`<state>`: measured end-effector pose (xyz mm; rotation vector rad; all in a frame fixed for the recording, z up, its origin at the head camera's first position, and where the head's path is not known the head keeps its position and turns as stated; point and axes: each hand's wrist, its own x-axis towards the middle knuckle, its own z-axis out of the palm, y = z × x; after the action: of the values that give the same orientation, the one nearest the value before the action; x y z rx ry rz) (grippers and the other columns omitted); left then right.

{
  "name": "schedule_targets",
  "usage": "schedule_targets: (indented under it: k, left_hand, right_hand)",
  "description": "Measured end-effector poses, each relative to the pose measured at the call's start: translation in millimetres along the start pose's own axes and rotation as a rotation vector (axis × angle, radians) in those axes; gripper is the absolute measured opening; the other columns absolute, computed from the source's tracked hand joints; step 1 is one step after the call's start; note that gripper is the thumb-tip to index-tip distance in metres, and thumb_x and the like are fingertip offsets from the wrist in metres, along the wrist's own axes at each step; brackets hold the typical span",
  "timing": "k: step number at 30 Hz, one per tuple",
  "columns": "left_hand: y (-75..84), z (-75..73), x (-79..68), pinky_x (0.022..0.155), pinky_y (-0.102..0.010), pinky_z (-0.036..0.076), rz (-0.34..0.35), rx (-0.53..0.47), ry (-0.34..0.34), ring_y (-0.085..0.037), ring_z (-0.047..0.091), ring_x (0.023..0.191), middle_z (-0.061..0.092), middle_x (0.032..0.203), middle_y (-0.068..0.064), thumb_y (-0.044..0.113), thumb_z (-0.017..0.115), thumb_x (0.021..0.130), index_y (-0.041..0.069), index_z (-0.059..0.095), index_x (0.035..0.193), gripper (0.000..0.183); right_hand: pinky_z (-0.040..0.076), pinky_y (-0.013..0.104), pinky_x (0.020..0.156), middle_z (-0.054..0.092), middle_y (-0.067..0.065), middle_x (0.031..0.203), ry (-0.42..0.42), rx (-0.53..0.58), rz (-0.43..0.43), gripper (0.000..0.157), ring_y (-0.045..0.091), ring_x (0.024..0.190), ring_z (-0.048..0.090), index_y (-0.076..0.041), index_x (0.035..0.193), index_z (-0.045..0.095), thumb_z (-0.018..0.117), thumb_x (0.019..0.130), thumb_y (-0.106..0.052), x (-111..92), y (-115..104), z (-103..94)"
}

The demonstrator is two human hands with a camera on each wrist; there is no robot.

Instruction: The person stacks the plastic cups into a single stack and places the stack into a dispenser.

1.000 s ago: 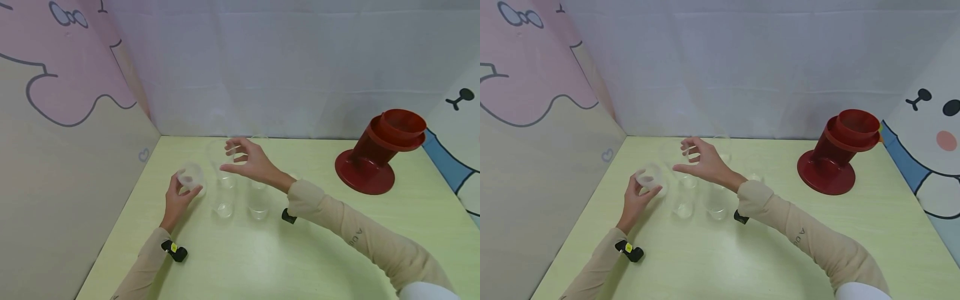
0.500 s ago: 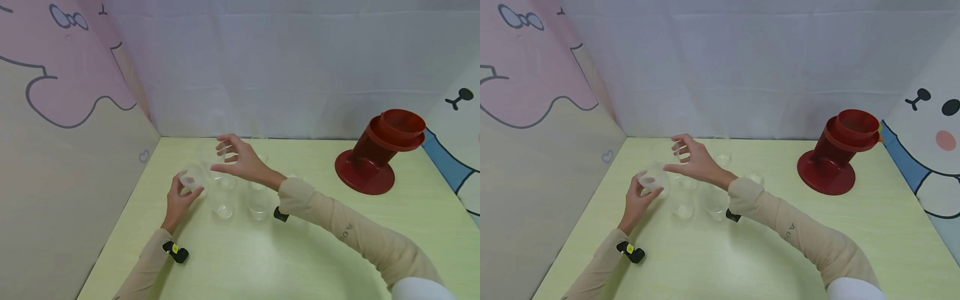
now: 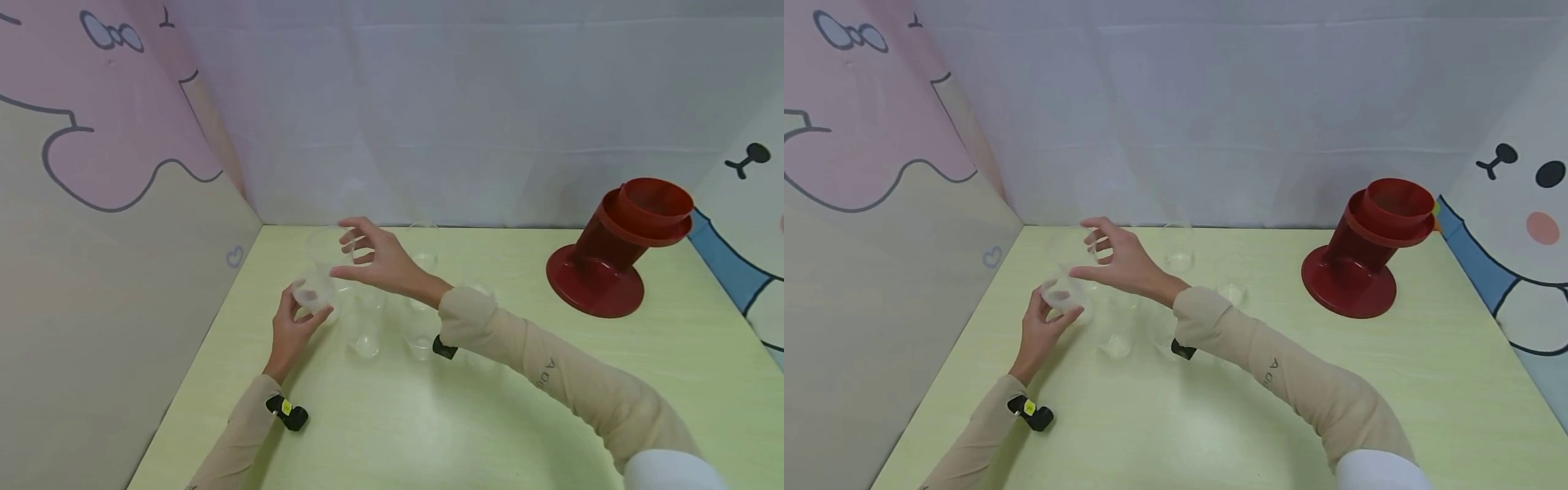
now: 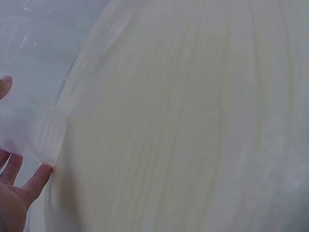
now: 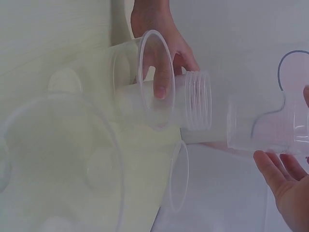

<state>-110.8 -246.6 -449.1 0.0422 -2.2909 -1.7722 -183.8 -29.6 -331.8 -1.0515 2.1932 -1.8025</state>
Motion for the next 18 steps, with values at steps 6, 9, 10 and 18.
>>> schedule_targets:
  k: [6,9,10,18]
  left_hand:
    - [-0.2,0.1,-1.4,0.083,-0.024,0.052,-0.003,0.004,0.002,-0.019,0.05,0.115,0.052,0.125,-0.013,0.012,0.078,0.079,0.008,0.037,0.14,0.073]
    - [-0.4,0.3,-1.5,0.082,-0.024,0.052,-0.006,-0.001,0.002,-0.019,0.05,0.115,0.052,0.124,-0.012,0.012,0.078,0.079,0.009,0.038,0.14,0.072]
    - [-0.6,0.3,-1.3,0.082,-0.023,0.052,-0.007,-0.003,0.001,-0.019,0.05,0.115,0.052,0.124,-0.011,0.012,0.078,0.079,0.009,0.038,0.139,0.072]
    - [-0.7,0.1,-0.1,0.082,-0.026,0.053,-0.002,0.007,0.012,-0.018,0.051,0.114,0.053,0.122,-0.009,0.011,0.078,0.079,0.01,0.039,0.138,0.071]
  right_hand:
    - [0.053,0.039,0.087,0.057,0.002,0.111,-0.004,-0.001,-0.012,0.07,0.026,0.102,0.06,-0.015,0.136,0.045,0.081,0.076,-0.022,3.3,2.4,3.3]
    - [0.053,0.037,0.087,0.057,0.002,0.111,-0.007,-0.006,-0.012,0.07,0.023,0.102,0.06,-0.015,0.136,0.044,0.081,0.076,-0.022,4.4,1.9,4.0]
    - [0.052,0.037,0.087,0.057,0.002,0.112,-0.008,-0.004,-0.011,0.07,0.022,0.102,0.06,-0.015,0.136,0.044,0.08,0.076,-0.022,4.8,1.4,4.2]
    - [0.051,0.038,0.09,0.057,0.009,0.117,-0.025,0.01,0.029,0.071,0.023,0.104,0.059,-0.012,0.137,0.042,0.08,0.077,-0.018,13.2,3.4,9.3]
